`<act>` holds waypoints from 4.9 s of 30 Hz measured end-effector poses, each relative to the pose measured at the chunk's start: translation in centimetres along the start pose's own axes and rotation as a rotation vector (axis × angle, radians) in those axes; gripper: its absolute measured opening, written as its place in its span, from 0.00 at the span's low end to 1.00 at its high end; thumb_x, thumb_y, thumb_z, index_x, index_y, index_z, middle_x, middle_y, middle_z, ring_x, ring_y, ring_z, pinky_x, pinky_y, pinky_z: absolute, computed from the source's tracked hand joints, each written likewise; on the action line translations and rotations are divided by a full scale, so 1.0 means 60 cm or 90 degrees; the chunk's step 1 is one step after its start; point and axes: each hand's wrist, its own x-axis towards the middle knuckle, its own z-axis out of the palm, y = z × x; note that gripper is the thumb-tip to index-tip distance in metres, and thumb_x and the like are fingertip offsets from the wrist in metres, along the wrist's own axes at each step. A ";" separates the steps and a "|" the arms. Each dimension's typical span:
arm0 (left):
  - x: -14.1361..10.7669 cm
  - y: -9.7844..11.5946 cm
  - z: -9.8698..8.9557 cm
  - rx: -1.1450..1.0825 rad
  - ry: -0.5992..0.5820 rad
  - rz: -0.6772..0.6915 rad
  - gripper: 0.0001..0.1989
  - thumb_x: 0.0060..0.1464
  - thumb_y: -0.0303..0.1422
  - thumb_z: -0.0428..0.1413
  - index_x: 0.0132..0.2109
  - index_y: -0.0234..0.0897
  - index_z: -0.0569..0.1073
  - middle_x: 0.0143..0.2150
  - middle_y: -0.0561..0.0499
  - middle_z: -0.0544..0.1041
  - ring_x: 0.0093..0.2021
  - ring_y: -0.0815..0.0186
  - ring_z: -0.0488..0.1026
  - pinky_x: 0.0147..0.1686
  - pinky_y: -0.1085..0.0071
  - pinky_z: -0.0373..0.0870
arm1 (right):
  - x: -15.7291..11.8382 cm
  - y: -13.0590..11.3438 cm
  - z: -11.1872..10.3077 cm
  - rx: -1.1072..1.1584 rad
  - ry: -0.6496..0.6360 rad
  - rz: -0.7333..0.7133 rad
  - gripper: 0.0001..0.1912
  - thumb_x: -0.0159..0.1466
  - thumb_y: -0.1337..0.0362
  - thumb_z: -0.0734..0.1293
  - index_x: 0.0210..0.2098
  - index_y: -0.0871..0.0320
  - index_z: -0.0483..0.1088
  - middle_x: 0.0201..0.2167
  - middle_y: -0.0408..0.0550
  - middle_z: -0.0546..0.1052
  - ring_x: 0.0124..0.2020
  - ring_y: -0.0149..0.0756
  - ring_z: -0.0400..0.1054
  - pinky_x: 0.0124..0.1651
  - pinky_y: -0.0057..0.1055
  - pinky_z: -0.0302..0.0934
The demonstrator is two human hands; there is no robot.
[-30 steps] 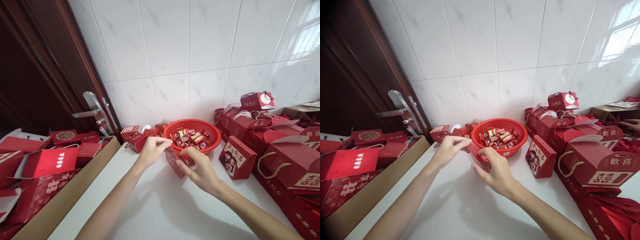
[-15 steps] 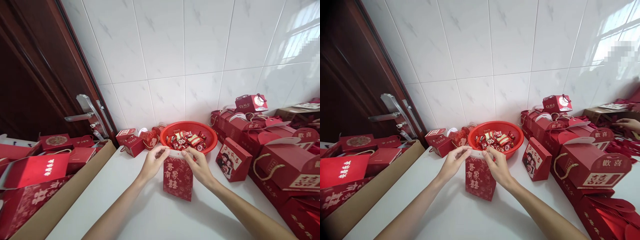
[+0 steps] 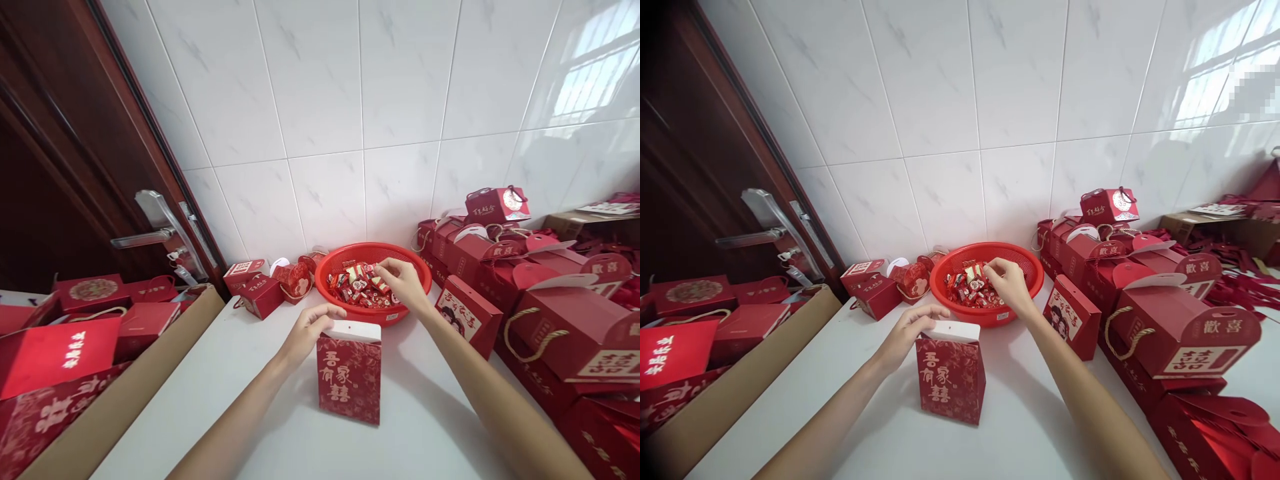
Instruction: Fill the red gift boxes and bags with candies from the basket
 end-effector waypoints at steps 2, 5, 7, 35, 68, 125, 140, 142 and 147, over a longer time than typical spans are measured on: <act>-0.001 0.006 -0.010 -0.026 -0.089 -0.004 0.16 0.47 0.37 0.53 0.41 0.38 0.79 0.31 0.51 0.78 0.32 0.64 0.71 0.35 0.69 0.65 | 0.026 0.020 -0.005 -0.077 -0.027 0.034 0.10 0.60 0.59 0.65 0.26 0.59 0.71 0.25 0.46 0.75 0.29 0.34 0.67 0.36 0.29 0.59; 0.006 0.014 -0.028 -0.048 -0.177 0.028 0.21 0.57 0.44 0.50 0.49 0.38 0.78 0.35 0.49 0.79 0.36 0.62 0.74 0.40 0.67 0.68 | 0.050 0.048 -0.004 -0.182 -0.129 0.107 0.07 0.59 0.65 0.65 0.25 0.60 0.71 0.23 0.45 0.75 0.27 0.33 0.68 0.34 0.28 0.58; 0.023 0.016 -0.038 -0.055 -0.182 0.054 0.24 0.60 0.49 0.48 0.50 0.37 0.78 0.38 0.46 0.80 0.39 0.60 0.76 0.44 0.65 0.70 | 0.056 0.061 0.000 -0.228 -0.212 0.124 0.07 0.59 0.66 0.66 0.25 0.60 0.72 0.22 0.45 0.75 0.26 0.33 0.68 0.32 0.27 0.58; 0.254 -0.024 0.072 0.653 -0.337 0.068 0.09 0.47 0.31 0.60 0.38 0.34 0.76 0.31 0.50 0.76 0.33 0.61 0.73 0.32 0.70 0.66 | 0.050 0.078 0.012 -0.389 -0.314 0.159 0.07 0.60 0.70 0.65 0.35 0.60 0.76 0.34 0.50 0.79 0.36 0.36 0.71 0.34 0.25 0.57; 0.257 -0.038 0.069 0.421 -0.307 0.098 0.14 0.48 0.27 0.60 0.45 0.34 0.78 0.43 0.48 0.81 0.45 0.60 0.77 0.47 0.69 0.71 | 0.053 0.082 -0.001 0.053 0.064 0.190 0.03 0.51 0.68 0.64 0.23 0.58 0.63 0.19 0.39 0.68 0.22 0.27 0.63 0.29 0.24 0.61; 0.259 -0.027 0.041 0.492 -0.350 0.004 0.10 0.52 0.29 0.55 0.36 0.35 0.82 0.30 0.52 0.80 0.30 0.68 0.73 0.29 0.76 0.65 | 0.050 0.053 -0.001 0.185 0.029 0.288 0.05 0.53 0.73 0.65 0.27 0.59 0.64 0.25 0.43 0.73 0.22 0.26 0.66 0.20 0.20 0.60; 0.268 -0.036 0.042 0.254 -0.153 0.149 0.14 0.43 0.22 0.57 0.39 0.34 0.82 0.35 0.50 0.83 0.39 0.63 0.78 0.43 0.70 0.73 | 0.048 0.057 -0.001 0.217 0.028 0.258 0.02 0.54 0.70 0.66 0.27 0.60 0.67 0.26 0.46 0.76 0.23 0.28 0.68 0.22 0.22 0.64; 0.272 -0.040 0.039 0.160 -0.058 0.187 0.19 0.43 0.21 0.57 0.44 0.33 0.80 0.35 0.50 0.82 0.38 0.64 0.78 0.43 0.69 0.74 | 0.047 0.053 -0.002 0.222 0.034 0.265 0.02 0.54 0.71 0.65 0.26 0.60 0.67 0.24 0.44 0.75 0.21 0.28 0.68 0.20 0.21 0.63; 0.270 -0.040 0.033 0.037 -0.042 0.237 0.07 0.46 0.28 0.59 0.35 0.35 0.79 0.37 0.49 0.81 0.41 0.64 0.77 0.46 0.67 0.73 | 0.048 0.045 -0.002 0.238 -0.011 0.337 0.03 0.56 0.72 0.66 0.28 0.59 0.68 0.21 0.43 0.74 0.19 0.30 0.68 0.17 0.23 0.60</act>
